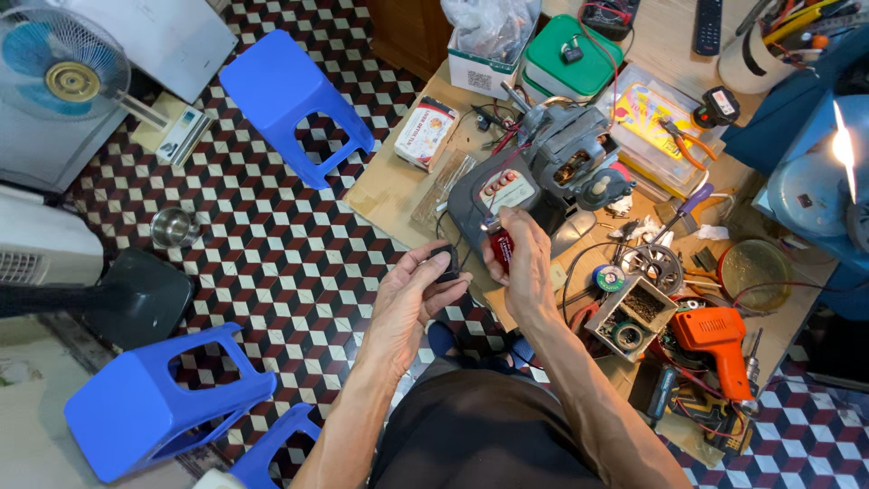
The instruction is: The person repairs a small electrical appliance, likely a fan, by manipulating its internal components and wiring. They use a lighter to heat a wire, a cordless drill to rotate a part, and a screwdriver to adjust screws. The person then reassembles the appliance's casing.
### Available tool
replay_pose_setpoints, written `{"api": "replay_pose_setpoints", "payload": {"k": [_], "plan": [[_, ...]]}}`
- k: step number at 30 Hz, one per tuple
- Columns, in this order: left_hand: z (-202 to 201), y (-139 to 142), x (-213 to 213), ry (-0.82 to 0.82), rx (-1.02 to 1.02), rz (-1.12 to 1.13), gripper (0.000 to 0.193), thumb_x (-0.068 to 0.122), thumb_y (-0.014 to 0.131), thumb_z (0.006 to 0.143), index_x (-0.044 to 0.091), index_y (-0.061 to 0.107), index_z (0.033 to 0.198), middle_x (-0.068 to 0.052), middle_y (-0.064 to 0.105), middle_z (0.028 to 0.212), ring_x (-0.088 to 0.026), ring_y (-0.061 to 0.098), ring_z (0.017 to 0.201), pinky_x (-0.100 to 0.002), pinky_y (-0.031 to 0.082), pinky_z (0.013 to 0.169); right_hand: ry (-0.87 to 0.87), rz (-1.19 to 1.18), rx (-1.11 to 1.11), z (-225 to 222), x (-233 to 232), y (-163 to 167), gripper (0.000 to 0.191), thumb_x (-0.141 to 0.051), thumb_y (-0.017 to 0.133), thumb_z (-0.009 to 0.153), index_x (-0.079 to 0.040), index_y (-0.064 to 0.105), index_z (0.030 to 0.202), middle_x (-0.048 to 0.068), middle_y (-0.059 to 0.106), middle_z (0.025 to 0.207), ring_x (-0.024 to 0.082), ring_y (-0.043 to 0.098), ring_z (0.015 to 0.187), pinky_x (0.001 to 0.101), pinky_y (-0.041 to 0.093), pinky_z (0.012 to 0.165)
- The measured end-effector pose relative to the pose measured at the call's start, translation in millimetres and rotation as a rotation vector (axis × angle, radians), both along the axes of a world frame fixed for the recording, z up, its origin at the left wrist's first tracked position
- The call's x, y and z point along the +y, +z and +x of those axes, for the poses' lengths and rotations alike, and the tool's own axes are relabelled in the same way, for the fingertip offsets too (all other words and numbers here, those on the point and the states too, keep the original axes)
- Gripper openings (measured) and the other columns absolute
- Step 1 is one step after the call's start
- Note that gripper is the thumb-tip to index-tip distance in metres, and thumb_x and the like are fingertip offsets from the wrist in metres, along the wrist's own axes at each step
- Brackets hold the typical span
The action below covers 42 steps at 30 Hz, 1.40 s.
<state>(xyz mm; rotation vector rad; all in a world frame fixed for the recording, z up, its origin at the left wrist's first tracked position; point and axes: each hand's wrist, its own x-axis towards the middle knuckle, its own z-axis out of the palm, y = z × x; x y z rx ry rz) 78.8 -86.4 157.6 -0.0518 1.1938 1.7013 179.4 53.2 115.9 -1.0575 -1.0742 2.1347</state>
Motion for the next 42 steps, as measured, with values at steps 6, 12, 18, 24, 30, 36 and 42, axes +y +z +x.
{"api": "replay_pose_setpoints", "payload": {"k": [6,12,18,24,30,36,42], "plan": [[12.5,1.3,-4.8,-0.032,0.023,0.016,0.033,0.015,0.064,0.096,0.001,0.062,0.126,-0.010,0.073,0.100,-0.019,0.074,0.089,-0.027,0.062,0.078,-0.118,-0.119,-0.165,70.1,3.9,-78.8,0.031,-0.035,0.058,0.096,-0.005,0.061,0.103,0.011,0.067,0.079,0.014,0.057,0.058,0.0273,0.046,0.049],[26.3,-11.3,5.0,-0.086,0.100,-0.092,0.034,0.016,0.066,0.097,0.003,0.064,0.128,-0.005,0.071,0.100,-0.013,0.069,0.089,-0.026,0.058,0.077,-0.143,-0.100,-0.403,157.2,54.0,-149.4,0.021,-0.005,0.058,0.090,0.005,0.066,0.107,0.013,0.063,0.082,0.019,0.057,0.064,0.0334,0.045,0.056],[38.8,-17.8,6.6,-0.086,0.091,-0.030,0.034,0.011,0.064,0.096,0.002,0.063,0.128,-0.008,0.072,0.108,-0.015,0.069,0.099,-0.026,0.059,0.089,-0.256,0.834,-0.852,188.0,77.4,-152.2,0.048,-0.019,0.063,0.091,0.007,0.058,0.131,0.026,0.065,0.111,0.038,0.065,0.097,0.0465,0.052,0.084],[51.9,-6.1,10.6,-0.052,-0.064,0.048,0.034,0.003,0.061,0.094,-0.004,0.059,0.127,-0.012,0.071,0.109,-0.021,0.071,0.103,-0.033,0.058,0.097,0.284,0.602,-0.872,155.6,23.6,-152.1,0.040,-0.022,0.057,0.098,0.000,0.063,0.130,0.024,0.068,0.128,0.037,0.068,0.115,0.0441,0.052,0.102],[60.8,0.5,15.5,-0.058,-0.022,-0.045,0.035,0.007,0.063,0.094,0.000,0.061,0.129,-0.011,0.071,0.103,-0.020,0.072,0.097,-0.032,0.060,0.092,0.487,0.973,-1.071,128.2,16.2,-168.4,0.047,-0.018,0.063,0.087,-0.002,0.056,0.131,0.018,0.060,0.133,0.038,0.059,0.120,0.0463,0.048,0.102],[66.1,-8.2,13.8,-0.057,-0.023,-0.112,0.035,0.011,0.065,0.093,0.002,0.061,0.127,-0.007,0.071,0.106,-0.018,0.072,0.094,-0.032,0.060,0.089,0.537,1.684,-0.986,136.1,56.1,-192.7,0.062,-0.016,0.066,0.077,-0.004,0.051,0.136,0.015,0.056,0.134,0.029,0.053,0.124,0.0407,0.041,0.101],[61.1,-19.4,8.9,-0.015,-0.008,-0.146,0.035,0.012,0.067,0.093,0.001,0.062,0.127,-0.009,0.071,0.104,-0.019,0.071,0.094,-0.033,0.059,0.088,1.070,1.646,-0.971,143.1,77.2,-205.4,0.061,-0.018,0.065,0.080,-0.007,0.051,0.138,0.011,0.055,0.122,0.024,0.053,0.115,0.0388,0.042,0.099]]}}
